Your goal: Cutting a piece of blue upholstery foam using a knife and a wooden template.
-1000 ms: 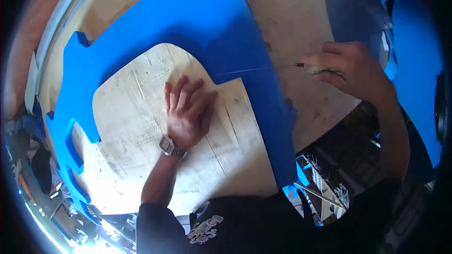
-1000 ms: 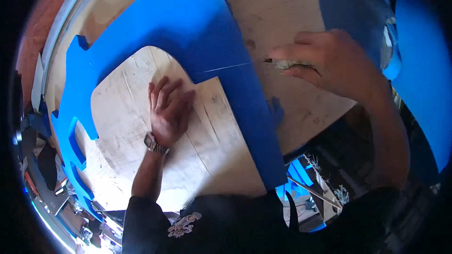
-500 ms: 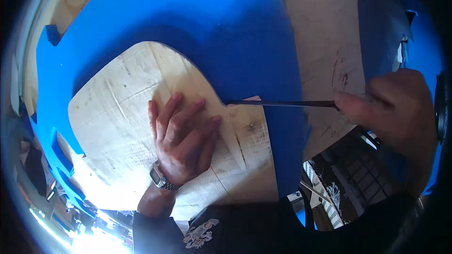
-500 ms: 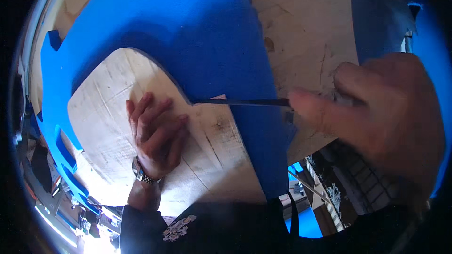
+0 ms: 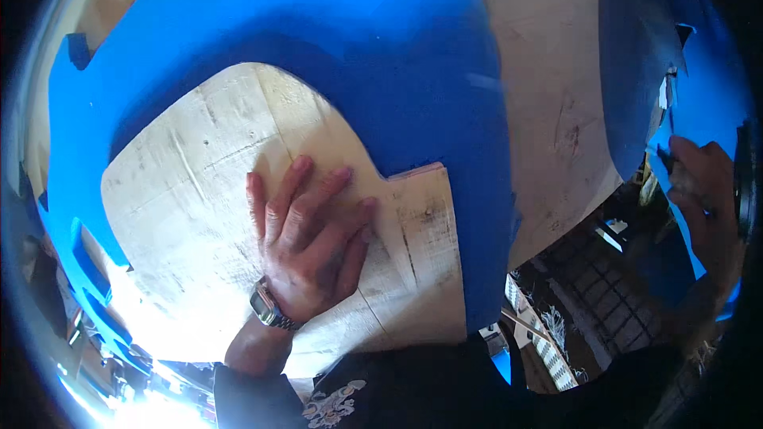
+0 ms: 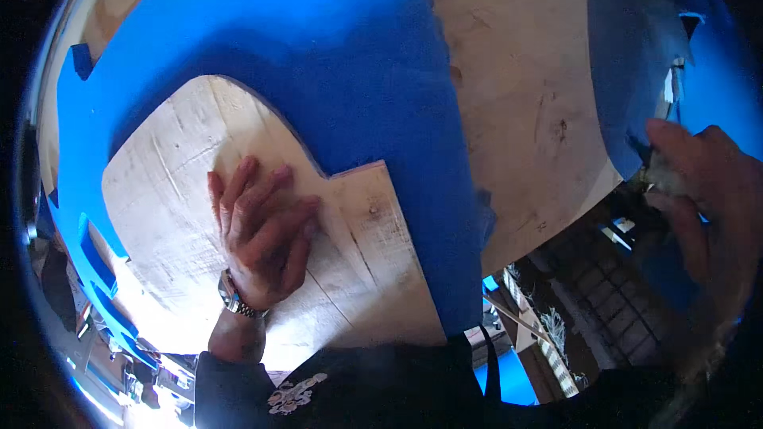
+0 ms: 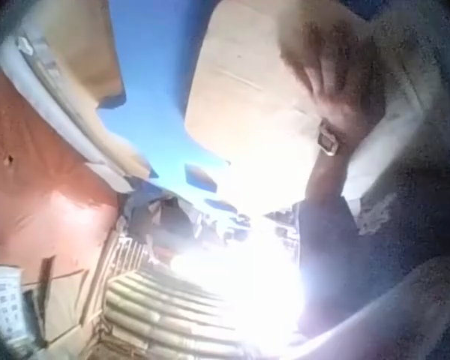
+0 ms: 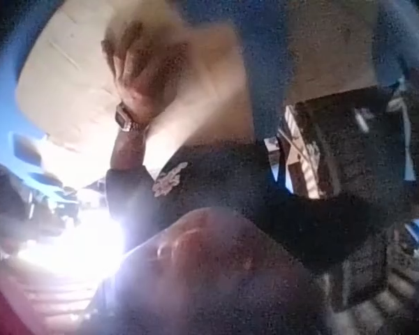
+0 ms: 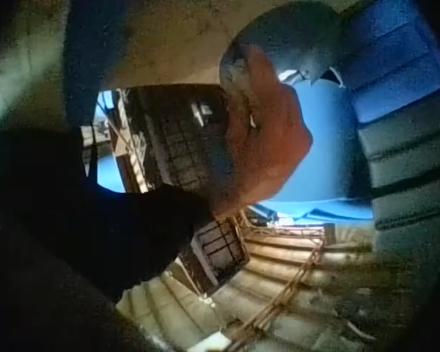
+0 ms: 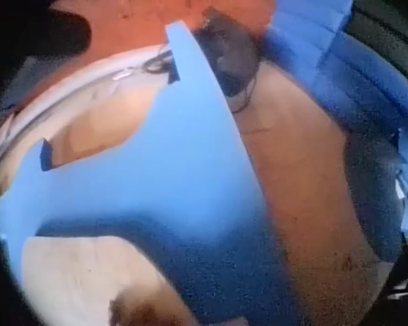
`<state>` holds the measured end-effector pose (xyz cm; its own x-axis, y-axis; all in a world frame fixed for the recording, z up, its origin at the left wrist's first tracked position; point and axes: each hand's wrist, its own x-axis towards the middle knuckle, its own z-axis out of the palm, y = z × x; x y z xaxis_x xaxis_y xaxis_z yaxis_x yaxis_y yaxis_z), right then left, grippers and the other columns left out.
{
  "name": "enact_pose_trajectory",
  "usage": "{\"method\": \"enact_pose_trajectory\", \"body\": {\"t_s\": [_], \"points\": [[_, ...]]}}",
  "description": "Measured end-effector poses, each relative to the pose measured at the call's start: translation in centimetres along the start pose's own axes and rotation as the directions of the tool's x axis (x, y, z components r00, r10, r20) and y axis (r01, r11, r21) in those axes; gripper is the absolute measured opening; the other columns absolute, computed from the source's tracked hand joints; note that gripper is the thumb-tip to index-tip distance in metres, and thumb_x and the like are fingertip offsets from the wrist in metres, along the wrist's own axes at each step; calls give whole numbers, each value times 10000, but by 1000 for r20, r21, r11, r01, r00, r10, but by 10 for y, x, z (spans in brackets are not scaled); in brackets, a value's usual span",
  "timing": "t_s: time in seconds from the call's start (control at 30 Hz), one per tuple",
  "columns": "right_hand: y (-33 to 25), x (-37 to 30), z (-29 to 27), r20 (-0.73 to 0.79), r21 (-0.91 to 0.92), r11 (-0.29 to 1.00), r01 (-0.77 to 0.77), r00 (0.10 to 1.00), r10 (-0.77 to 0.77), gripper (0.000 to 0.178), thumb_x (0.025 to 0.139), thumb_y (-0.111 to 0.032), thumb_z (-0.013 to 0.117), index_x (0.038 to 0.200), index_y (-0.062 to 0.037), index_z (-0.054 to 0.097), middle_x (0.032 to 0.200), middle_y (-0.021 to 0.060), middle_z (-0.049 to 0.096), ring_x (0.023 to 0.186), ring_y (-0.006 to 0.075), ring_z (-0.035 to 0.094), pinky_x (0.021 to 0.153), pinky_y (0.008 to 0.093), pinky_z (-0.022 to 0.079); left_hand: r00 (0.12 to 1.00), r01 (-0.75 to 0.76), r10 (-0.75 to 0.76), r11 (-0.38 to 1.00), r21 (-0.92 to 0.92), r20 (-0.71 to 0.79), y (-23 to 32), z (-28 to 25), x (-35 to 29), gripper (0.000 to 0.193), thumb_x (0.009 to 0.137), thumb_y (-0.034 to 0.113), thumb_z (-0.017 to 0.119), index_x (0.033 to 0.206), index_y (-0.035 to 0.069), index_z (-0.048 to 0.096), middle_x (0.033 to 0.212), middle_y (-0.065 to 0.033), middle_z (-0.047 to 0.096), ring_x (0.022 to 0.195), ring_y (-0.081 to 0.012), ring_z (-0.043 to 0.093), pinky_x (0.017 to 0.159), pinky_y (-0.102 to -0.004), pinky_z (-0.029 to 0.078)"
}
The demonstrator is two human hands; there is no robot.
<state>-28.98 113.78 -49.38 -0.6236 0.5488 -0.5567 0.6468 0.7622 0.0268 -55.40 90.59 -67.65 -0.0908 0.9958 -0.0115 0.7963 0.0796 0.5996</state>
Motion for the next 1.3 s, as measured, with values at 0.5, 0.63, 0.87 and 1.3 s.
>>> {"method": "enact_pose_trajectory", "body": {"t_s": [0.5, 0.63, 0.87, 1.3], "points": [[-94, 56, 8, -218, 719, 691, 75, 968, 121, 357, 795, -122, 614, 1130, -14, 554, 887, 137, 631, 716, 208, 612, 601, 300, 461, 999, 30, -30, 999, 17, -21, -2, -34, 0, 375, 730, 189, 667, 1102, 166, 632, 1332, -126, 429, 1261, -354, 351, 1048, -570, 185], [-122, 86, -8, -446, 467, 778, 419, 872, -202, 351, 813, -62, 618, 1158, -25, 564, 908, 147, 643, 746, 185, 635, 594, 277, 493, 980, 115, -96, 988, 104, -174, -26, -56, -4, 432, 748, 177, 652, 1175, 161, 586, 1355, -140, 400, 1266, -370, 337, 1051, -564, 187], [-142, 125, -40, -485, 210, 805, 554, 774, -407, 396, 744, -53, 688, 1129, -49, 595, 821, 146, 650, 681, 204, 641, 534, 273, 490, 960, 276, -236, 889, 366, -150, -61, -81, -10, 551, 818, 377, 585, 1326, 210, 453, 1437, -154, 286, 1346, -377, 189, 1072, -573, 62], [-108, 31, -3, -89, 513, 842, 164, 986, -138, 390, 745, -142, 690, 1097, -31, 563, 752, 115, 620, 585, 184, 595, 524, 309, 490, 975, 222, -196, 898, 380, -107, -55, -40, 24, 528, 809, 340, 581, 1291, 143, 497, 1427, -190, 295, 1333, -402, 215, 1065, -554, 115]]}}
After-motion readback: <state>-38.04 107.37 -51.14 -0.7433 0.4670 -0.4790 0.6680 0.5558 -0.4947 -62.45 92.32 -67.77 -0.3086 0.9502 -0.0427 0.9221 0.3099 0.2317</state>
